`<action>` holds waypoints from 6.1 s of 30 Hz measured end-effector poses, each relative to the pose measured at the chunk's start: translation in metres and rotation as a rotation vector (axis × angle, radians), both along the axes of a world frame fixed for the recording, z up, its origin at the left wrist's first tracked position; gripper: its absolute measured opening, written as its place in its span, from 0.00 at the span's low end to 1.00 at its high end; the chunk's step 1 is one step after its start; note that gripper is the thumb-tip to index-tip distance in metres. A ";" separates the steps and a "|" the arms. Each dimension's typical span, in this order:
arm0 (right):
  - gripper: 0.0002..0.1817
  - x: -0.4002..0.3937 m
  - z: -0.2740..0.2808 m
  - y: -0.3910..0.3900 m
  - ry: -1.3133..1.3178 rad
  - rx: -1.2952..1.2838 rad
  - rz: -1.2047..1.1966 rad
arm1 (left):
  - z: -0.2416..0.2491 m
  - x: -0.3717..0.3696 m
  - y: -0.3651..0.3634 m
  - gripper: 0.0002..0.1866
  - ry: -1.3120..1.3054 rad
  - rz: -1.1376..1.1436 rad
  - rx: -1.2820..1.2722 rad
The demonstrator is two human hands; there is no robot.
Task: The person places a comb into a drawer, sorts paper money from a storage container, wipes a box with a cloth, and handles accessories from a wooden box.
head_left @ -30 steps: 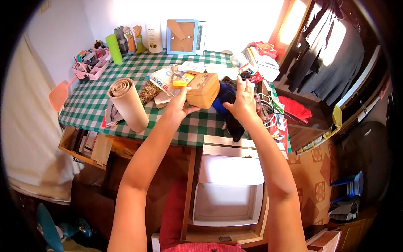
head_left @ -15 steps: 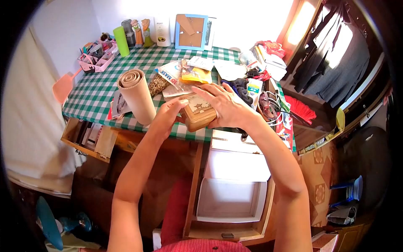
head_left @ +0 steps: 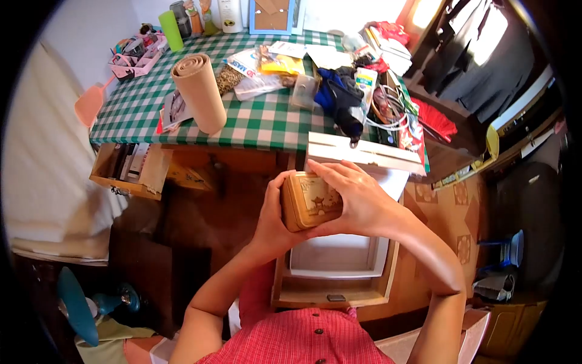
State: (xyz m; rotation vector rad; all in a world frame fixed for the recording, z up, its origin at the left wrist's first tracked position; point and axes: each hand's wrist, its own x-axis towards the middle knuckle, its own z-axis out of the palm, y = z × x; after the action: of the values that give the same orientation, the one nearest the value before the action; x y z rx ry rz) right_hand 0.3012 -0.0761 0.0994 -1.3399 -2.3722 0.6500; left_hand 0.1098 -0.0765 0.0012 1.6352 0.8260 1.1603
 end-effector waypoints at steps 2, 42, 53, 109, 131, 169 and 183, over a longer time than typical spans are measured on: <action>0.51 0.003 -0.005 -0.015 -0.015 0.003 -0.006 | -0.005 0.002 -0.017 0.52 0.061 -0.038 -0.032; 0.62 0.061 -0.011 -0.101 1.007 -0.656 -0.324 | -0.022 0.005 -0.079 0.55 -0.252 -0.322 0.017; 0.56 0.068 -0.021 -0.102 1.078 -0.662 -0.280 | -0.017 0.008 -0.076 0.54 -0.249 -0.292 0.069; 0.16 -0.088 -0.008 0.006 0.181 0.267 0.229 | -0.023 -0.058 -0.027 0.51 -0.221 0.265 -0.042; 0.07 -0.058 -0.001 -0.013 0.691 -0.029 -0.152 | -0.018 -0.058 -0.052 0.54 -0.387 0.136 0.066; 0.39 0.011 0.022 -0.086 0.244 0.176 -0.261 | -0.004 0.022 -0.055 0.51 -0.393 -0.073 0.095; 0.39 0.021 0.022 -0.103 0.149 0.276 -0.275 | -0.004 0.037 -0.056 0.48 -0.306 -0.005 0.204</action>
State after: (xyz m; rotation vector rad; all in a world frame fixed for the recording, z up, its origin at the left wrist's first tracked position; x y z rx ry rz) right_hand 0.3225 -0.1794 0.1216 -1.4044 -2.0233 0.3182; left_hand 0.1464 -0.1329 -0.0031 1.5660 0.5207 1.4858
